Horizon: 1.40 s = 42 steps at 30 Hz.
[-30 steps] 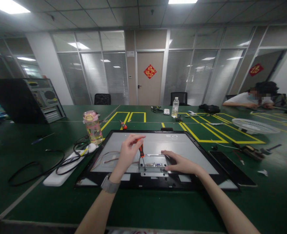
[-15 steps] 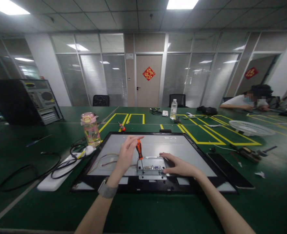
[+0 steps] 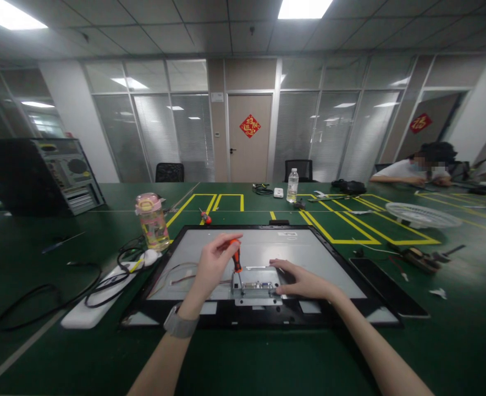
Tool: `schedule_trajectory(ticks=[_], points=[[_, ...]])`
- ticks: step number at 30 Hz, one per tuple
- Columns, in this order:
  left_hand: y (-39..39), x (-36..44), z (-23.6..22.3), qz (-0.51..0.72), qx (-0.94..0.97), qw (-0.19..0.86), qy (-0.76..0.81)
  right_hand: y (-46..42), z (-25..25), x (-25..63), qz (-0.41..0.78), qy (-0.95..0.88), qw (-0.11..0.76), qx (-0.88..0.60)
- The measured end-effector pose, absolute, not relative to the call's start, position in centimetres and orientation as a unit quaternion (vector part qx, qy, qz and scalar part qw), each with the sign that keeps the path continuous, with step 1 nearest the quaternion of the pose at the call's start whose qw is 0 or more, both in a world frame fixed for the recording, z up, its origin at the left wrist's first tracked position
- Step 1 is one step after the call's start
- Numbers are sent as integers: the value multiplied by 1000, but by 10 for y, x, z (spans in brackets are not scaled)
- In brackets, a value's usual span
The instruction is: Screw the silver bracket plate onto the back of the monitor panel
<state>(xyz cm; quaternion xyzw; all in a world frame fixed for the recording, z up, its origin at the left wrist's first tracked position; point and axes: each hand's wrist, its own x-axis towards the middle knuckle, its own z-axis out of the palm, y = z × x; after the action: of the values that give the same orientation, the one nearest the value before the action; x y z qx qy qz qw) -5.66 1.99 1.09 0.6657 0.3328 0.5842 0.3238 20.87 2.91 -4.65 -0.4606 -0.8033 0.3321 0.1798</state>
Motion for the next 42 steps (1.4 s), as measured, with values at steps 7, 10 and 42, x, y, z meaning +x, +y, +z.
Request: schedule_trajectory(ticks=[7,10,42], points=[[22,-58,11,597,666,298,334,28,-45,209,334,-801,175,-464],[21,-58,11,592,668,291,344,28,-44,208,331,-803,176,-463],[18,-55,13,602,672,266,338,30,-47,208,328,-808,182,-456]])
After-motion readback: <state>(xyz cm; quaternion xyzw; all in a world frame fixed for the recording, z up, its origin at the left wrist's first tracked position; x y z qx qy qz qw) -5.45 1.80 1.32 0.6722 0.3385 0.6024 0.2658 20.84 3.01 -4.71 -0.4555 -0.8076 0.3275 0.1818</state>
